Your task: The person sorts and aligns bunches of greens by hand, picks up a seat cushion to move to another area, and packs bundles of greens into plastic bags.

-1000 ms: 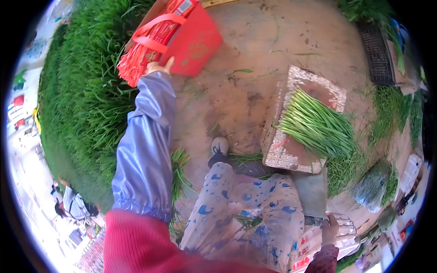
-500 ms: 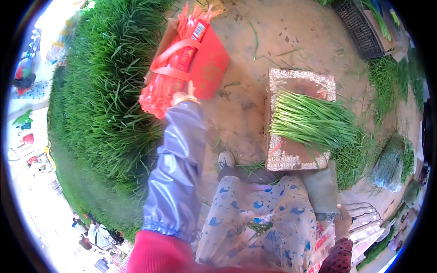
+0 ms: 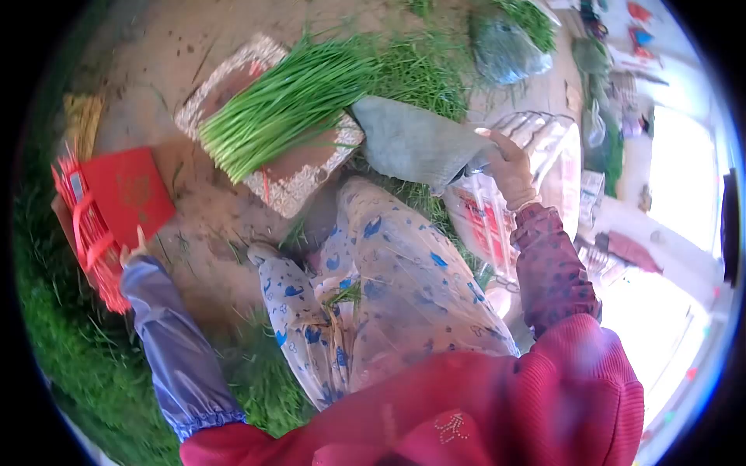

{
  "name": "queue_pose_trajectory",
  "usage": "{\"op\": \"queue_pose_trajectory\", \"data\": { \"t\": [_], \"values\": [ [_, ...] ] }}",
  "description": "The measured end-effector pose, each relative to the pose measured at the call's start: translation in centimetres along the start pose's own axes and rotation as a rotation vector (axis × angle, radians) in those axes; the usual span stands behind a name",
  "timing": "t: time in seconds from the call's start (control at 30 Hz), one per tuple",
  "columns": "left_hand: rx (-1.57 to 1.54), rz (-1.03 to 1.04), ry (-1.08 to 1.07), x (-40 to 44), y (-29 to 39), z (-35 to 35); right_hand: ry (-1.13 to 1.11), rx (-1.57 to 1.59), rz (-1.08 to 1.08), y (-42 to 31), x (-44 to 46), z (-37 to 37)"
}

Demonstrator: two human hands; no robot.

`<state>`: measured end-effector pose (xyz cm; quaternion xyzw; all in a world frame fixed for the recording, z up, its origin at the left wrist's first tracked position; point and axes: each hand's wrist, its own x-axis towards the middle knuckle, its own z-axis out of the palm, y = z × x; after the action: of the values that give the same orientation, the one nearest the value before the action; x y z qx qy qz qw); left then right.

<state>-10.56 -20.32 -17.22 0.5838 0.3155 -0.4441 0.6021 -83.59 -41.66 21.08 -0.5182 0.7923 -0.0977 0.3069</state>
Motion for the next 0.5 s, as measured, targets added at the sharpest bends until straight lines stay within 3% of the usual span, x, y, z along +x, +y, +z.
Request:
{"op": "queue_pose_trajectory", "data": {
  "t": [0.17, 0.23, 0.27, 0.3, 0.4, 0.47, 0.5],
  "values": [
    [-0.169, -0.136, 0.018, -0.7, -1.2, -2.0, 0.082, 0.190, -0.024, 3.4, -5.1, -3.6],
    [-0.166, -0.168, 0.017, -1.4, -1.9, -1.5, 0.100, 0.098, 0.046, 4.4, -7.4, -4.1],
    [-0.161, -0.181, 0.009, -1.8, -1.9, -1.2, 0.156, 0.046, -0.159, 7.6, -7.8, -3.4],
    [-0.157, -0.207, -0.002, -1.7, -2.3, -0.9, 0.196, 0.066, -0.149, 9.2, -8.6, -3.2],
    [0.027, -0.190, -0.099, -7.5, -5.7, 0.0, 0.198, 0.093, 0.054, 12.6, -10.4, -1.6],
    [0.180, -0.142, -0.182, -12.7, -9.7, -0.2, 0.315, 0.215, -0.167, 14.6, -10.7, -0.6],
    [0.257, -0.176, -0.201, -14.9, -11.1, -0.5, 0.275, 0.330, -0.048, 14.9, -11.0, -0.7]
  ]
}}
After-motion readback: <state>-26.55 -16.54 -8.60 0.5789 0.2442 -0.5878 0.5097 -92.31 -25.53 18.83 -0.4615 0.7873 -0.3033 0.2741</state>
